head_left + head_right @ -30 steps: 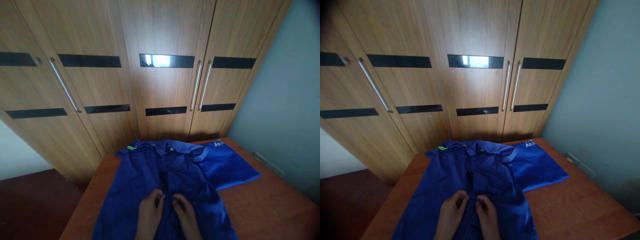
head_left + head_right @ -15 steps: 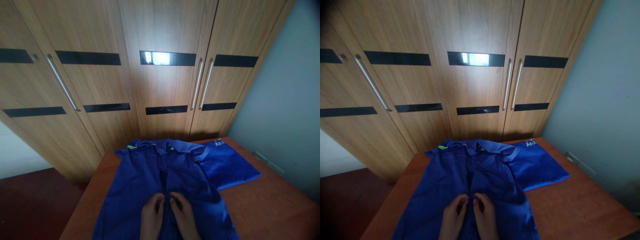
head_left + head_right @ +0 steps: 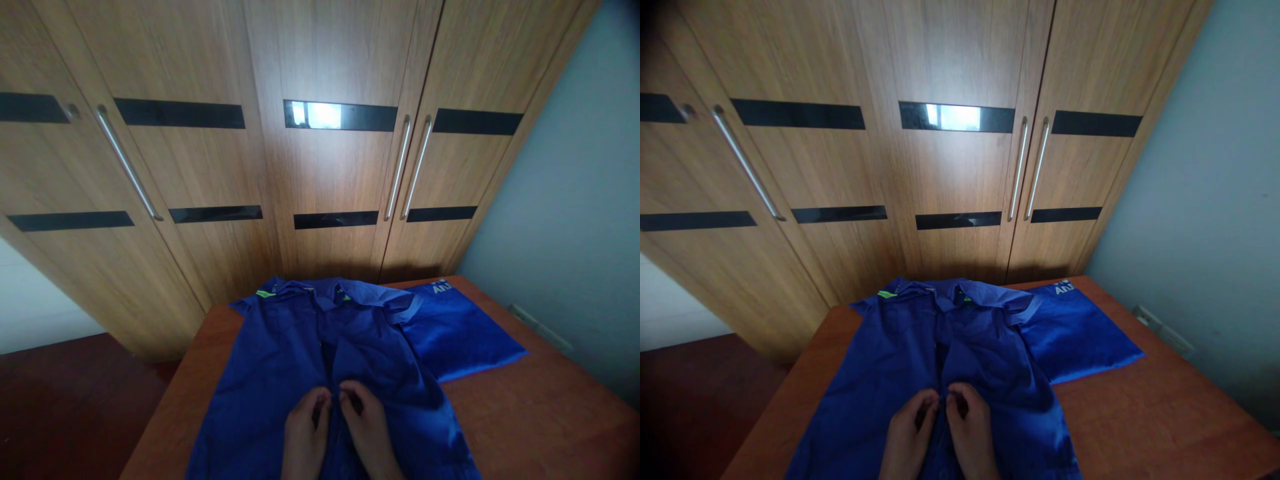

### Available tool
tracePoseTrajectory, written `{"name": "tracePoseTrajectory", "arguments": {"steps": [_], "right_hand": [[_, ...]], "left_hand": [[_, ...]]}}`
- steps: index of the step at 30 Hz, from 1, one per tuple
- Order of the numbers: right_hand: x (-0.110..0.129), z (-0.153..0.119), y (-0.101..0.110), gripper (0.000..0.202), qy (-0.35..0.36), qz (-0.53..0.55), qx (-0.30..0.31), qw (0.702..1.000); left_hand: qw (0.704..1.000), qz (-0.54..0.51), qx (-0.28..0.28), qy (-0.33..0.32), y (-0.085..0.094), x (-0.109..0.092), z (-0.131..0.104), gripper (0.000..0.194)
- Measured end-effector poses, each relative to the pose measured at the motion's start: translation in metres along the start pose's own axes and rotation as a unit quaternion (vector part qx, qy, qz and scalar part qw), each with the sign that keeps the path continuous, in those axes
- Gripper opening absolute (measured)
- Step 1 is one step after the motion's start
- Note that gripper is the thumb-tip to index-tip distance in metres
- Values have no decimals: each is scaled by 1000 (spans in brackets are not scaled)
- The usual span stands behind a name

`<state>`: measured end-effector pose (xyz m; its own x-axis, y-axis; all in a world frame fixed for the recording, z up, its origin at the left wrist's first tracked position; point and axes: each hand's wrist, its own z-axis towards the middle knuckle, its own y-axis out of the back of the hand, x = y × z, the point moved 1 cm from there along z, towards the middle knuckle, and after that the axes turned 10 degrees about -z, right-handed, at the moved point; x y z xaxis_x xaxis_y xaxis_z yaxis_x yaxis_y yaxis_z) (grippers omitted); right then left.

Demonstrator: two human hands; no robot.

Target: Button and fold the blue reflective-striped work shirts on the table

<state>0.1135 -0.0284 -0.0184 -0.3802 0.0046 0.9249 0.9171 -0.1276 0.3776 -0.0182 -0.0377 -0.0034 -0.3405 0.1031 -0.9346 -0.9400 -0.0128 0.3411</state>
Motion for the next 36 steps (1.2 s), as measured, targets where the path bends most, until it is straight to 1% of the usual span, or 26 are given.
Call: {"name": "tracePoseTrajectory", "arguments": {"steps": [5,8,13,15,16,18,20,22,24,26,29,33,36], "right_hand": [[7,-1,0,21,47,-14,40,998],[12,-4,3,20,53,-22,66,996],[13,-4,7,21,60,1,149,987],[12,-1,8,22,56,2,166,984],[11,1,8,22,55,-17,170,984],[9,5,8,20,63,-93,162,980],[9,8,9,19,83,-192,145,967],[11,9,10,19,102,-267,133,949],[13,9,13,19,118,-308,126,936],[16,8,14,18,130,-318,118,932],[19,8,15,16,125,-264,116,949],[16,10,13,14,75,-89,135,984],[11,13,10,13,23,37,142,989]], "left_hand": [[1000,-23,-3,6,-2,6,0,24],[999,-31,-2,10,-2,8,0,23],[999,-44,-2,18,-1,7,1,23],[999,-40,3,19,-1,7,2,23],[999,-35,5,20,-2,7,2,23],[999,-29,9,21,-2,8,2,24],[999,-31,9,20,-2,8,2,24],[999,-40,8,20,0,6,1,24],[998,-56,3,25,1,2,1,26],[996,-77,1,36,2,-2,0,31],[995,-93,4,47,3,-3,1,32],[995,-85,-5,50,3,0,4,30],[995,-86,-8,54,2,0,4,29]]}}
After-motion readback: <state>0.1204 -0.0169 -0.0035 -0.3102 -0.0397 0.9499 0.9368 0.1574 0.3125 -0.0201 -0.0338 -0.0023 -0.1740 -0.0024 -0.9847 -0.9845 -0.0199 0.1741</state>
